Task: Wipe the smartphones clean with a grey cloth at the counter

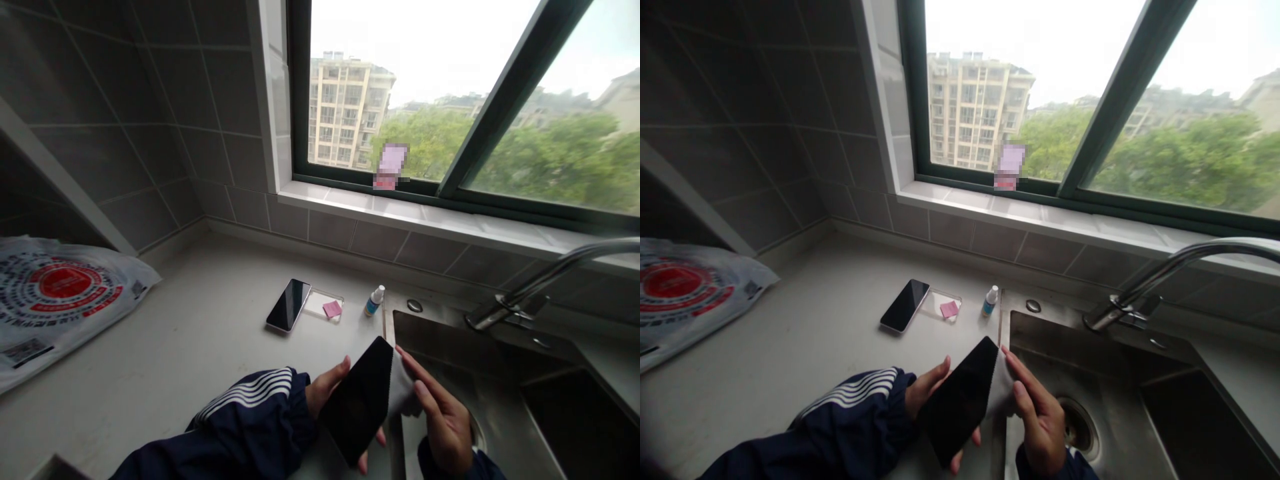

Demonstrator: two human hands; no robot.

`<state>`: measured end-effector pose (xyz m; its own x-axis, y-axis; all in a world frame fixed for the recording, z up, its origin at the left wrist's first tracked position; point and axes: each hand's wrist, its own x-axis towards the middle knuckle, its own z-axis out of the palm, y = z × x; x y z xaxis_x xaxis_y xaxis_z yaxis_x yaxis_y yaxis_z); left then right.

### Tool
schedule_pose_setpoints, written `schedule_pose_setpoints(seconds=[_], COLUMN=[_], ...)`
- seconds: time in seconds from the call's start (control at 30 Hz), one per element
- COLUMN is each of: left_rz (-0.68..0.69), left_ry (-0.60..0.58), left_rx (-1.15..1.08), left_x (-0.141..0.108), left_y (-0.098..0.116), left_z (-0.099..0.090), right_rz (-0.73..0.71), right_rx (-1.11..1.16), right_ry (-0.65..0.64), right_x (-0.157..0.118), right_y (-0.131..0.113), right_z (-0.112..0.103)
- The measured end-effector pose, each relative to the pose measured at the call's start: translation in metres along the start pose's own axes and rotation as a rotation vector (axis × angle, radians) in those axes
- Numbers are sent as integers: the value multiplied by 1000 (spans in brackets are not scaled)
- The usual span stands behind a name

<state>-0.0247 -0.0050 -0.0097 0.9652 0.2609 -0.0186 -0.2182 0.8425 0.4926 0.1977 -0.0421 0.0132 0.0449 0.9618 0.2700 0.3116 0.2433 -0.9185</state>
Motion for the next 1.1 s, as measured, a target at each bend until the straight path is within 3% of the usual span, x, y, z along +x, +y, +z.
schedule_pose_setpoints(seconds=[0.13,0.27,0.4,0.7,0.83,1.0,1.1], left_rz=[25,-79,-71,-61,-72,126,64], left_ry=[62,62,81,39,73,254,157], left_rx=[-7,21,88,8,18,143,121], left_x=[0,-5,-11,-1,-2,-3,0], left_y=[2,6,9,2,2,-1,-2], left_z=[-1,14,26,-2,5,14,5], right_rz=[41,6,-31,-15,-18,-44,-31], right_rx=[-24,-9,9,55,13,-5,0], right_ry=[26,-28,-79,30,-47,-94,-47], right_x=[0,0,-1,-3,-1,0,0], right_y=[6,2,-3,5,3,-1,0], right_z=[0,2,3,-2,-1,3,1])
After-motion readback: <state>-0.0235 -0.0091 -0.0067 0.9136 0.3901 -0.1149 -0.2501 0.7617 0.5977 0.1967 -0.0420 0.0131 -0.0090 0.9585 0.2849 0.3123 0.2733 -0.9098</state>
